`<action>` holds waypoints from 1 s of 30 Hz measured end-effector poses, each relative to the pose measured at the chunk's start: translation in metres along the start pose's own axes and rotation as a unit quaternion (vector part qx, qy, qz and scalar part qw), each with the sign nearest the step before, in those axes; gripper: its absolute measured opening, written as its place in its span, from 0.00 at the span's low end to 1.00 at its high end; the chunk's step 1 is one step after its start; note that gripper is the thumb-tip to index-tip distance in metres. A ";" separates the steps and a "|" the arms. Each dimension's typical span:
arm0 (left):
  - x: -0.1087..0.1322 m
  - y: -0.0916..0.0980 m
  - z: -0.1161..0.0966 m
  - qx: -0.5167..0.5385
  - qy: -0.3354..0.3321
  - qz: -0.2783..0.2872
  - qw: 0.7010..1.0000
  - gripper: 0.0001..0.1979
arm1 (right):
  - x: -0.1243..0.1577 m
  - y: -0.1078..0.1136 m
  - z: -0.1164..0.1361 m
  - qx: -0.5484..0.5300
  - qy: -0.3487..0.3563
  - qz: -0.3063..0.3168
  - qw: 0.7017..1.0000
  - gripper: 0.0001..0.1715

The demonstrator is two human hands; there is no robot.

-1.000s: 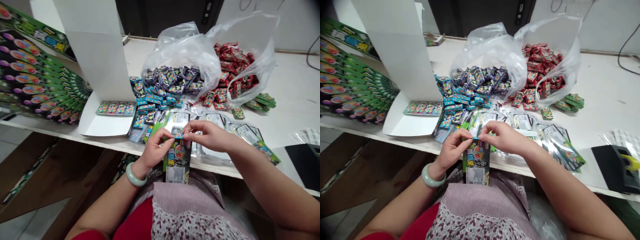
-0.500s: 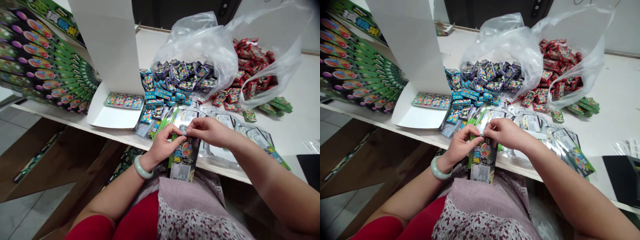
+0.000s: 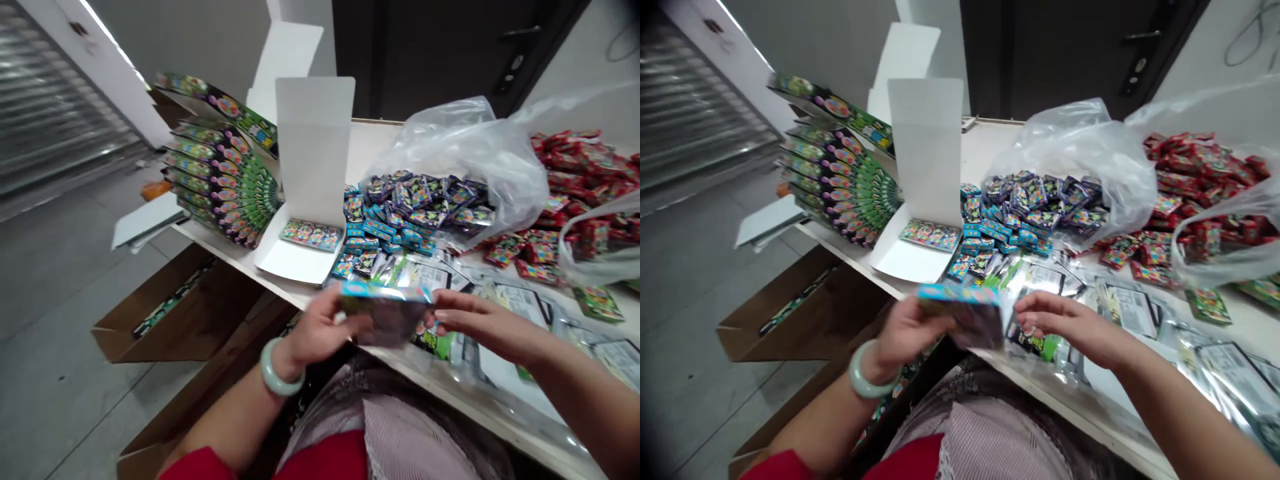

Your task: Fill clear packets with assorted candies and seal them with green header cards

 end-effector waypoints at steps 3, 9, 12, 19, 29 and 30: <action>-0.027 0.071 -0.022 -0.190 -0.124 -0.195 0.954 0.14 | 0.008 0.012 -0.001 0.047 0.055 -0.104 0.992 0.22; -0.102 0.131 0.048 -0.512 -0.137 -0.049 0.847 0.16 | 0.010 -0.007 -0.028 0.129 0.080 -0.106 0.983 0.20; -0.112 0.131 0.085 -0.544 -0.127 0.000 0.829 0.20 | 0.013 -0.021 -0.036 0.170 0.095 -0.096 0.976 0.17; -0.103 0.132 0.125 -0.587 -0.080 0.058 0.803 0.25 | 0.010 -0.029 -0.044 0.251 0.074 -0.069 0.963 0.10; -0.114 0.125 0.087 -0.528 -0.135 -0.032 0.838 0.20 | 0.024 -0.030 -0.019 0.229 0.147 -0.039 0.961 0.12; -0.112 0.118 0.078 -0.499 -0.134 -0.042 0.855 0.19 | 0.030 -0.016 -0.021 0.211 0.152 -0.065 0.963 0.11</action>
Point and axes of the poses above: each hand's wrist, its own x-axis away from the middle knuckle, its own y-axis out of the back of the hand, z = x × y, the point moved 3 cm from there along -x, towards the middle knuckle, and after that the axes turned 2 degrees about -y, right-handed, at the moved point
